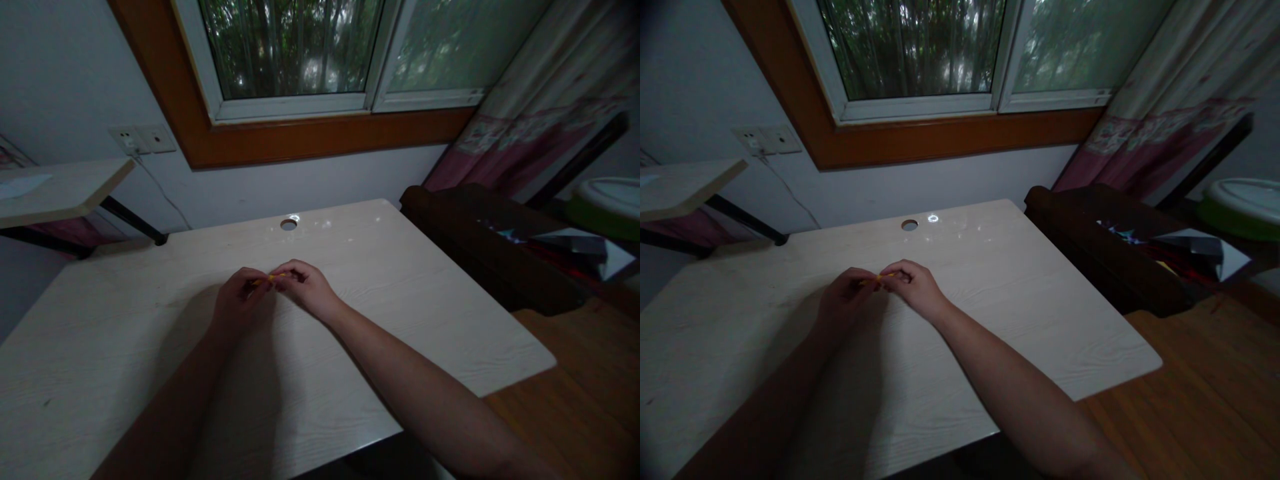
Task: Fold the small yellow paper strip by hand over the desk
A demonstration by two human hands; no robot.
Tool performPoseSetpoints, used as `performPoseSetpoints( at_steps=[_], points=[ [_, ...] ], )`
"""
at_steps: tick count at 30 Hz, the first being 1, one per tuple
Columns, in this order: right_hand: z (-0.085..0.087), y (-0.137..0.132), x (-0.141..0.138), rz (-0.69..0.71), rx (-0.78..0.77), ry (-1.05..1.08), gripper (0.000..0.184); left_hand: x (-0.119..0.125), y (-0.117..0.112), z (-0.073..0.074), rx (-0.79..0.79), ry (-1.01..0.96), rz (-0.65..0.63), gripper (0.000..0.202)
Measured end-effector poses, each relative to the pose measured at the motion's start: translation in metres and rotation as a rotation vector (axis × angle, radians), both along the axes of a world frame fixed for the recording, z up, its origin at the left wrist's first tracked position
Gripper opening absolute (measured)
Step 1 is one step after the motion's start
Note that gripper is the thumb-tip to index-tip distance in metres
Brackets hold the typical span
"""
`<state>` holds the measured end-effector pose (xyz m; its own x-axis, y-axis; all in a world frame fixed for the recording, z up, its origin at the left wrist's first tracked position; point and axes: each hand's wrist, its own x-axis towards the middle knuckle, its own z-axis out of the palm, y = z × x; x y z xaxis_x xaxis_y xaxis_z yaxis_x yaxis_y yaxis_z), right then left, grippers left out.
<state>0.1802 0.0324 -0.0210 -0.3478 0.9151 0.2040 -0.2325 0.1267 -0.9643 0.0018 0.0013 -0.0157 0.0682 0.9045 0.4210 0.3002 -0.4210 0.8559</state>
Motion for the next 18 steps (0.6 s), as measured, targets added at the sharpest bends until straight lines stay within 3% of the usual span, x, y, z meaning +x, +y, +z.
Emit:
performPoseSetpoints(
  at_steps=[5,12,18],
  points=[
    [-0.0009,-0.0009,0.0021,-0.013,-0.001,-0.002,0.024,0.0,-0.0001,-0.0002,-0.029,-0.092,0.04,0.016],
    [0.0013,-0.0014,0.0038,-0.067,0.119,-0.098,0.015,0.0019,-0.0007,0.0021,-0.024,-0.059,0.041,0.014],
    [0.0012,-0.0021,0.0023,-0.068,0.087,-0.097,0.016,0.0025,-0.0003,-0.0003,0.006,-0.065,0.023,0.013]
  ],
)
